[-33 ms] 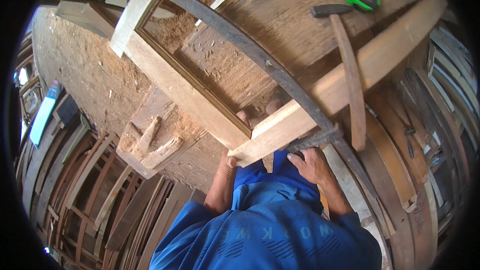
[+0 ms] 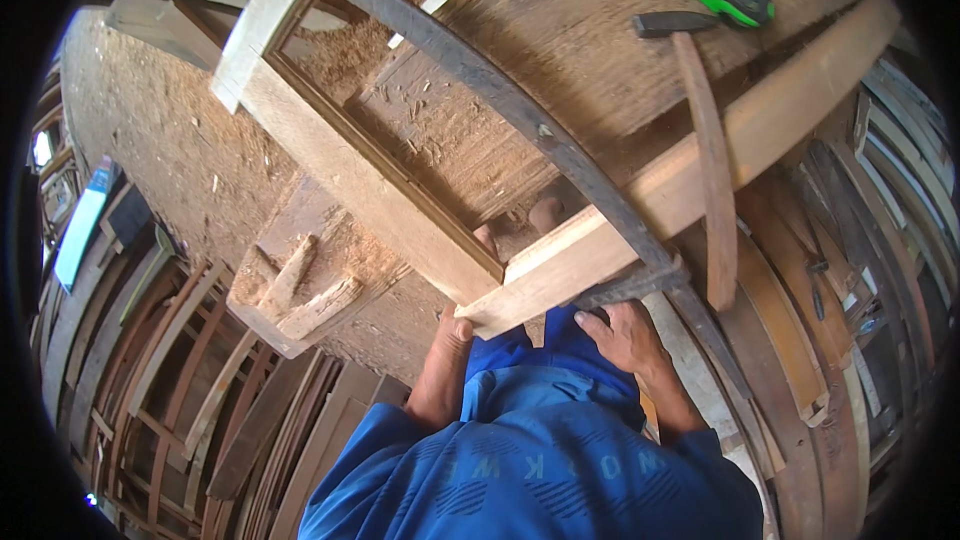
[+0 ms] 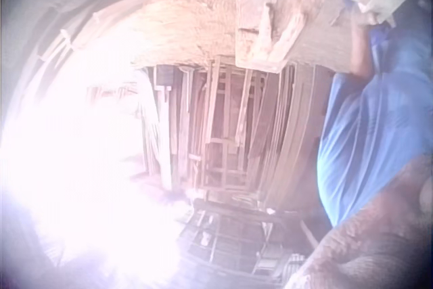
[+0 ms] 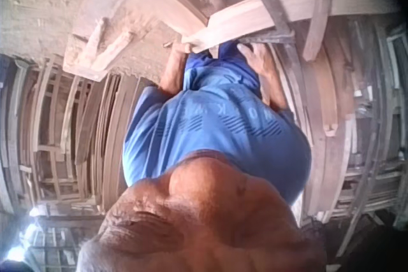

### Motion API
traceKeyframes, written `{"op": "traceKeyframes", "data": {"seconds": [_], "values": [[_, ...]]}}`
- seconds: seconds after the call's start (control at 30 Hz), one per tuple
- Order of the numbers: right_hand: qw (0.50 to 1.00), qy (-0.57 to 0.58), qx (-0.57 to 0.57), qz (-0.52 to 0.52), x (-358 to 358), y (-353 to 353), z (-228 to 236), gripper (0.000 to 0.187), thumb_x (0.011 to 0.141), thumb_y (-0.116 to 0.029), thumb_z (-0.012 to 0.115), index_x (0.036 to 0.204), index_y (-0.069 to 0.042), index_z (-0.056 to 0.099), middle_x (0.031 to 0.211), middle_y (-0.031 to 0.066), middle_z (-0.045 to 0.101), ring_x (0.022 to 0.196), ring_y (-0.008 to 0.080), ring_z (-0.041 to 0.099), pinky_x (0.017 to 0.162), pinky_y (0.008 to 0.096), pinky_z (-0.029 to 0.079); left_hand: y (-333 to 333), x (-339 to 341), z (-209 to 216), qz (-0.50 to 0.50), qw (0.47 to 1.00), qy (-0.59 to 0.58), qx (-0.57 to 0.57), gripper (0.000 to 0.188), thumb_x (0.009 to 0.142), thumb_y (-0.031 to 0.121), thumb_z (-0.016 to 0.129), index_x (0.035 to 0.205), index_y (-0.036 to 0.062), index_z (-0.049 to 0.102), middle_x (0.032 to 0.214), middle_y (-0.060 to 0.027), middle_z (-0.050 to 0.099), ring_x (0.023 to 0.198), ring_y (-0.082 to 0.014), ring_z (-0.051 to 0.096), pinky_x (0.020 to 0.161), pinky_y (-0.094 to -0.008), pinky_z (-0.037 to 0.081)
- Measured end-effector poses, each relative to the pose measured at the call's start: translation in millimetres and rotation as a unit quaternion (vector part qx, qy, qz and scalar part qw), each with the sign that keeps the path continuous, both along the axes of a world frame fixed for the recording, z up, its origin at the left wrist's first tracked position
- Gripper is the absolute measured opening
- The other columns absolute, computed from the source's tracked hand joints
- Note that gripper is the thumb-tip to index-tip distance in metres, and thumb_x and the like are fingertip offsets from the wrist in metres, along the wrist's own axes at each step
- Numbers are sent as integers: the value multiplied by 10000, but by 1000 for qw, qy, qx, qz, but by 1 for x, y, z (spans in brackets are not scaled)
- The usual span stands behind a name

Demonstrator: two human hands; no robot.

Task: The person uses a hammer to tap wood pieces into a joint within a metal clamp. They adjust and tighten the clamp by hand to secure the frame for further assembly.

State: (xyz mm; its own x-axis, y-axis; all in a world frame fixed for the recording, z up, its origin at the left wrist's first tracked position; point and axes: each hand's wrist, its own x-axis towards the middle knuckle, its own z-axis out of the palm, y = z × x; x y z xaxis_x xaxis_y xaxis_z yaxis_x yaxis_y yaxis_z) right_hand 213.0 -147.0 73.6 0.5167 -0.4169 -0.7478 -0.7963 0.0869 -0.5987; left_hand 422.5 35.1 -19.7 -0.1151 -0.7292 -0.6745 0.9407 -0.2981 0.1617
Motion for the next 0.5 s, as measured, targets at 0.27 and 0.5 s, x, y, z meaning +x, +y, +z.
{"op": "traceKeyframes", "data": {"seconds": [0.27, 0.5], "values": [[991, -19, 105, -74, -2, -3, -14, 437, 911, -300, 660, 1197, 22, 586, 1131, 191, 636, 1076, 311, 576, 978, 423, 416, -13, -5, 19, -52, 996, -21, 67, 961, 551, 412, 832, 1333, -25, 485, 1127, -172, 631, 923, -274, 651, 717, -364, 556], [989, 32, 132, -56, 4, -7, -9, 382, 917, -376, 631, 1030, -12, 640, 696, 101, 651, 640, 206, 639, 650, 366, 507, -6, -4, 1, -83, 996, -7, 26, 1054, 553, 429, 842, 1408, -8, 408, 1351, -154, 523, 1267, -294, 486, 1104, -412, 338]]}}
